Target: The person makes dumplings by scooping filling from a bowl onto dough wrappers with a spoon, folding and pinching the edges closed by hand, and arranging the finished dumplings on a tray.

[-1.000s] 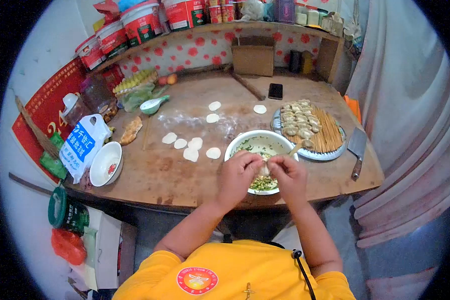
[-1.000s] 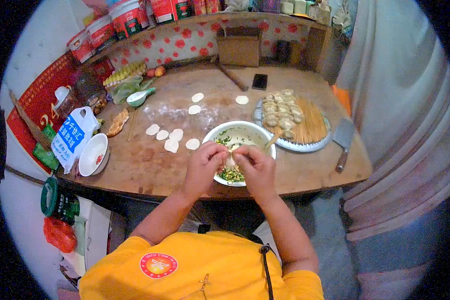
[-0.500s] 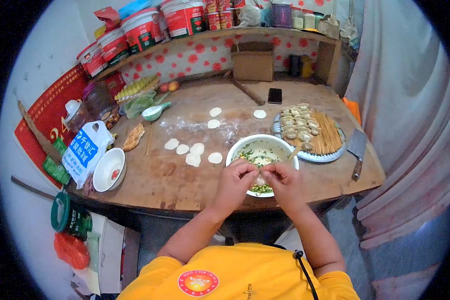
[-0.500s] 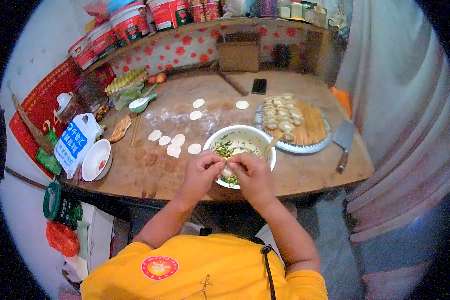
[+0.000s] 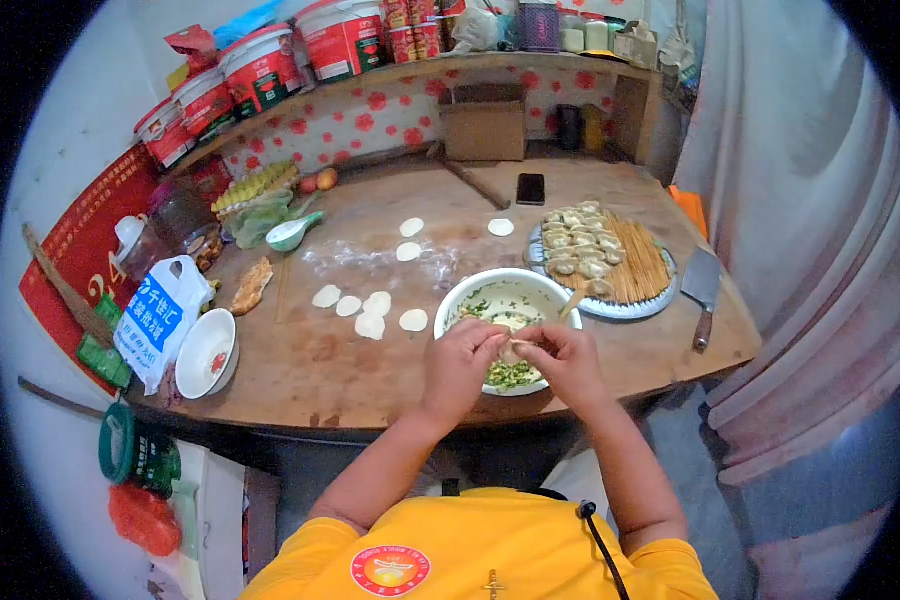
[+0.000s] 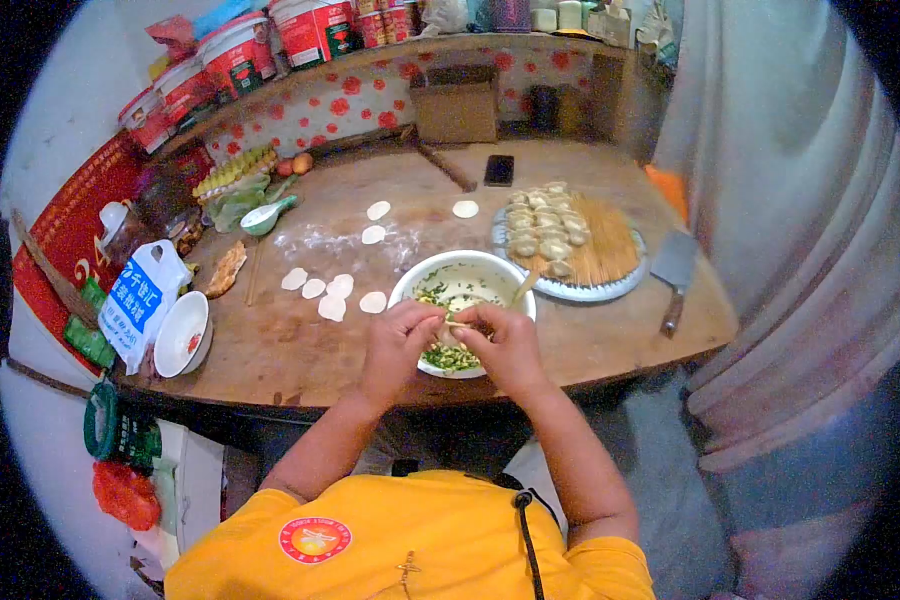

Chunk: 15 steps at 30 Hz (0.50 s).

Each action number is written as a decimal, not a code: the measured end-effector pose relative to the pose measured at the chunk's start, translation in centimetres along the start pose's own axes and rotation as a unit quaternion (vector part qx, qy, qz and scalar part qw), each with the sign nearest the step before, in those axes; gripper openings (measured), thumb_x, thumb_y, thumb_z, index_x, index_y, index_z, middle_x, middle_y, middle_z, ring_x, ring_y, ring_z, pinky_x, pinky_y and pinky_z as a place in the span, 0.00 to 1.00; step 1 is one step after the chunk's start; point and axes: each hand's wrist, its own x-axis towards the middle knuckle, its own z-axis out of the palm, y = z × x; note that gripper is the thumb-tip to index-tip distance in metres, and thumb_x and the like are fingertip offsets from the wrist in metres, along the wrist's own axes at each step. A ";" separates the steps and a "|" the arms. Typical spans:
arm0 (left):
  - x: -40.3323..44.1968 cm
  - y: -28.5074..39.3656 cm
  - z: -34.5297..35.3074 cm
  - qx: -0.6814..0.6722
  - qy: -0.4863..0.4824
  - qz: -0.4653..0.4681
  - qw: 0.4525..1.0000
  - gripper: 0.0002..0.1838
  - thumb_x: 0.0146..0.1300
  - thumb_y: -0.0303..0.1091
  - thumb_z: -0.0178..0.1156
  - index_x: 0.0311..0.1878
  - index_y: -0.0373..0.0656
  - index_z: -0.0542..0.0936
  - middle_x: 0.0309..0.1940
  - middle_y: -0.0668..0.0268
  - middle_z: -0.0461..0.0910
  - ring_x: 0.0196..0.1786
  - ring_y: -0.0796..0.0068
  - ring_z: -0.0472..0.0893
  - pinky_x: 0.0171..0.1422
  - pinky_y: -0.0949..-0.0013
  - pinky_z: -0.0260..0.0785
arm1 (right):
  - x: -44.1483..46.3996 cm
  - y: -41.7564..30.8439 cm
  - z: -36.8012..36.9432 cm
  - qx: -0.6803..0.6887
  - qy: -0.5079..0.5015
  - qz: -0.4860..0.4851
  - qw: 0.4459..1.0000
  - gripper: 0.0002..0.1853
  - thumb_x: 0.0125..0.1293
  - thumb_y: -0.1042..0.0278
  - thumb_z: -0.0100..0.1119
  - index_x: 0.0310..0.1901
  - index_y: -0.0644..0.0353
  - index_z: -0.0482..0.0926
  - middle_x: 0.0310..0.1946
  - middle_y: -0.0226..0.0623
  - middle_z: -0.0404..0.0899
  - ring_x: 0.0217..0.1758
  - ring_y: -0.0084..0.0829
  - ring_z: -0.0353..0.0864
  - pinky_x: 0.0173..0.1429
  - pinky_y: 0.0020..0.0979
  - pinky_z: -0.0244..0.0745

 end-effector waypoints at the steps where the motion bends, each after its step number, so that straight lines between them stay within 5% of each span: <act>1: -0.1 -0.1 0.4 -0.028 -0.019 -0.052 0.998 0.08 0.54 0.27 0.56 0.37 0.35 0.78 0.29 0.58 0.77 0.31 0.67 0.77 0.37 0.71 0.68 | 0.0 0.4 -0.7 -0.003 0.002 0.002 1.000 0.10 0.52 0.73 0.61 0.37 0.65 0.78 0.29 0.35 0.80 0.29 0.19 0.75 0.33 0.23 0.71; 4: -0.2 0.1 0.9 0.000 -0.023 -0.086 0.996 0.12 0.54 0.27 0.55 0.42 0.36 0.76 0.34 0.58 0.76 0.36 0.66 0.77 0.41 0.70 0.68 | 0.2 2.1 -3.2 -0.071 -0.001 0.057 0.996 0.08 0.52 0.73 0.61 0.34 0.65 0.78 0.27 0.33 0.79 0.28 0.19 0.75 0.33 0.22 0.70; 6: -0.3 -1.1 0.3 0.047 0.012 -0.053 0.997 0.14 0.54 0.25 0.54 0.46 0.37 0.74 0.40 0.57 0.75 0.41 0.68 0.76 0.46 0.71 0.67 | 1.1 3.6 -6.3 0.031 0.100 0.025 0.994 0.06 0.52 0.73 0.61 0.31 0.65 0.78 0.25 0.31 0.79 0.27 0.18 0.74 0.32 0.21 0.70; 10: -0.3 -2.3 -1.5 0.035 0.060 -0.075 0.995 0.14 0.53 0.22 0.53 0.46 0.37 0.75 0.39 0.58 0.75 0.41 0.69 0.76 0.47 0.70 0.67 | 4.5 7.7 -13.5 -0.098 0.300 0.032 0.949 0.06 0.51 0.71 0.61 0.29 0.64 0.78 0.23 0.33 0.79 0.26 0.22 0.76 0.33 0.24 0.70; 13: 0.0 -3.2 -2.0 -0.007 0.093 -0.112 0.989 0.15 0.53 0.20 0.52 0.46 0.39 0.75 0.41 0.60 0.75 0.43 0.69 0.75 0.48 0.70 0.67 | 7.4 12.0 -16.8 -0.295 0.309 0.044 0.903 0.08 0.49 0.68 0.62 0.30 0.62 0.79 0.24 0.39 0.79 0.26 0.28 0.78 0.34 0.28 0.71; 15: 0.3 -3.5 -2.0 0.067 0.085 -0.058 0.992 0.13 0.57 0.21 0.51 0.46 0.39 0.75 0.49 0.59 0.73 0.51 0.67 0.74 0.52 0.72 0.66 | 9.2 13.9 -17.7 -0.314 0.281 0.097 0.902 0.10 0.48 0.66 0.63 0.31 0.61 0.80 0.26 0.43 0.80 0.29 0.34 0.79 0.35 0.31 0.71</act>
